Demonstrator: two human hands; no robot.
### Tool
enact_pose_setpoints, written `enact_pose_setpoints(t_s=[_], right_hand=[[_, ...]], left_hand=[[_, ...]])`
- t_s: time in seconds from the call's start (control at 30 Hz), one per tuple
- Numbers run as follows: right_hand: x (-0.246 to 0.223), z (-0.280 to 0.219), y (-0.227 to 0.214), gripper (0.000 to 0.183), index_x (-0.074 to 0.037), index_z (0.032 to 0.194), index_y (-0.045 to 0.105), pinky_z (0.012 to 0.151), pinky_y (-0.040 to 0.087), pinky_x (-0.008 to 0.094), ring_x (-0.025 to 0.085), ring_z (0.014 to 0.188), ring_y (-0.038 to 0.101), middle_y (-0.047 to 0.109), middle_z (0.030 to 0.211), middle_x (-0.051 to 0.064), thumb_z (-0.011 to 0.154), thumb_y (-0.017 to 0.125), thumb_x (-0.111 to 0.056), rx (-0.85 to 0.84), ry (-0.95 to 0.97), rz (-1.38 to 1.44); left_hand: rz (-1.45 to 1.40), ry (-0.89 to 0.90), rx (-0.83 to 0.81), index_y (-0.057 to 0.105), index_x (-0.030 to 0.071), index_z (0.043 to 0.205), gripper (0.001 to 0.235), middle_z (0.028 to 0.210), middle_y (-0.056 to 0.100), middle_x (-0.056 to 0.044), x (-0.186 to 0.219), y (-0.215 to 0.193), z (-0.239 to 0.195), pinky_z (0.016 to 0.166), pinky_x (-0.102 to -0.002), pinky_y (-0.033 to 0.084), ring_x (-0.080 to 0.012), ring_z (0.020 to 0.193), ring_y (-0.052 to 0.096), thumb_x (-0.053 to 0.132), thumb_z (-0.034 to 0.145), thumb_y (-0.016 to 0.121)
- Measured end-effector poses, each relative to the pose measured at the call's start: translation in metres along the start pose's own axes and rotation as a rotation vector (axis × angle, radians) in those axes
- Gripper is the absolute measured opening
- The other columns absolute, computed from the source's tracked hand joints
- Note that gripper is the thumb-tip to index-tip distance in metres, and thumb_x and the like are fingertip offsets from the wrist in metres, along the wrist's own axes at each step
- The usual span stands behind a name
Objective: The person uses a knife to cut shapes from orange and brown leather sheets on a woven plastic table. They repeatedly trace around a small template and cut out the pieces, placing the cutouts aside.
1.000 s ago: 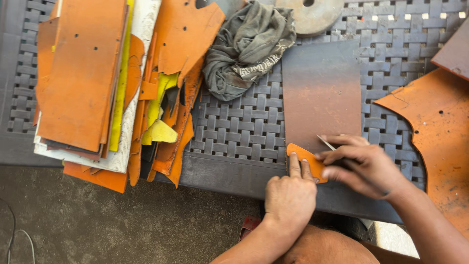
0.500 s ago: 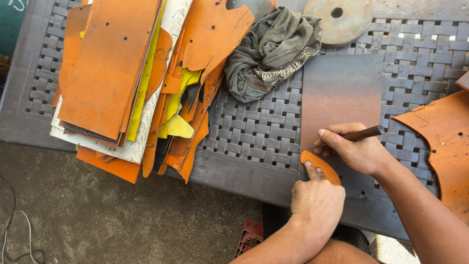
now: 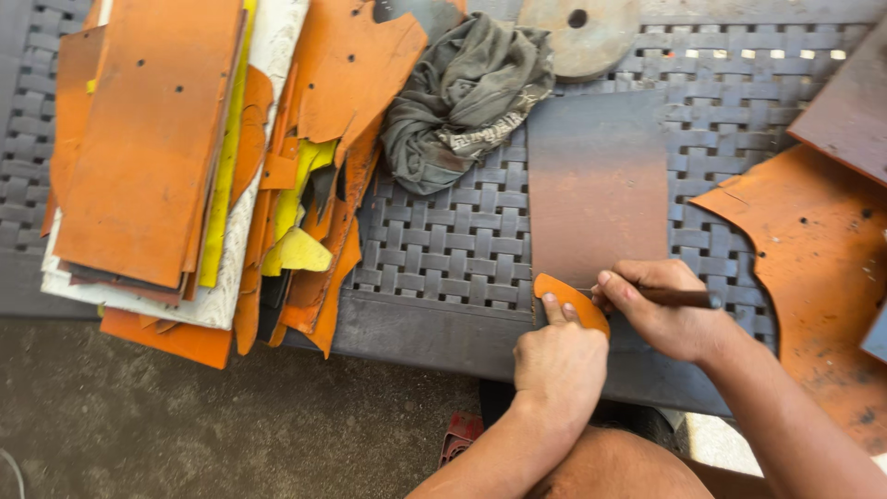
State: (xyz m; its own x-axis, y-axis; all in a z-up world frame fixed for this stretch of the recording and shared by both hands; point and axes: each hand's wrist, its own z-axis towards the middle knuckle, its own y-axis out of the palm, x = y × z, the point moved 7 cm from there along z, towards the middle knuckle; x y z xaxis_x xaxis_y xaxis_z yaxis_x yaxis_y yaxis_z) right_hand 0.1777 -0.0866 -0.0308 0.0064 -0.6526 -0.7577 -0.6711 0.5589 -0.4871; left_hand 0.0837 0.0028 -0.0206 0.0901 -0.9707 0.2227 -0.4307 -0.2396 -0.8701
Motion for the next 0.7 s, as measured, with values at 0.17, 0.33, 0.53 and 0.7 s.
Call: enact_pose_setpoints(t_s=[0.17,0.33,0.53,0.7], right_hand=[[0.007,-0.046,-0.001,0.034,-0.003,0.091,0.076,0.072,0.059,0.036,0.024,0.073,0.077,0.078,0.081,0.014,0.098,0.056,-0.029,0.187,0.069,-0.054],[0.009,-0.08,0.012,0.03,-0.003,0.093,0.076,0.075,0.059,0.035,0.024,0.08,0.078,0.079,0.084,0.014,0.099,0.057,-0.025,0.361,0.101,0.023],[0.008,-0.104,0.028,0.026,-0.001,0.098,0.076,0.076,0.058,0.034,0.022,0.082,0.077,0.078,0.089,0.014,0.101,0.058,-0.019,0.534,0.043,0.064],[0.021,-0.114,0.036,0.028,0.003,0.101,0.074,0.082,0.059,0.031,0.017,0.086,0.075,0.079,0.092,0.012,0.106,0.055,-0.017,0.614,0.001,0.277]], left_hand=[[0.019,-0.005,-0.007,0.075,-0.001,0.114,0.035,0.143,0.048,-0.037,-0.003,0.001,-0.001,0.044,-0.046,0.059,-0.0331,0.069,0.079,0.02,0.088,0.062],[0.037,0.019,-0.047,0.078,0.003,0.107,0.027,0.147,0.048,-0.031,-0.001,0.003,-0.001,0.047,-0.047,0.06,-0.0331,0.083,0.077,0.016,0.088,0.063],[0.073,0.057,-0.015,0.081,0.007,0.097,0.021,0.143,0.055,-0.023,0.003,0.0,-0.002,0.046,-0.047,0.061,-0.0351,0.123,0.063,0.014,0.089,0.062],[0.046,0.044,-0.084,0.079,0.006,0.102,0.023,0.147,0.053,-0.026,0.001,0.003,-0.002,0.05,-0.047,0.061,-0.0365,0.122,0.064,0.015,0.093,0.061]])
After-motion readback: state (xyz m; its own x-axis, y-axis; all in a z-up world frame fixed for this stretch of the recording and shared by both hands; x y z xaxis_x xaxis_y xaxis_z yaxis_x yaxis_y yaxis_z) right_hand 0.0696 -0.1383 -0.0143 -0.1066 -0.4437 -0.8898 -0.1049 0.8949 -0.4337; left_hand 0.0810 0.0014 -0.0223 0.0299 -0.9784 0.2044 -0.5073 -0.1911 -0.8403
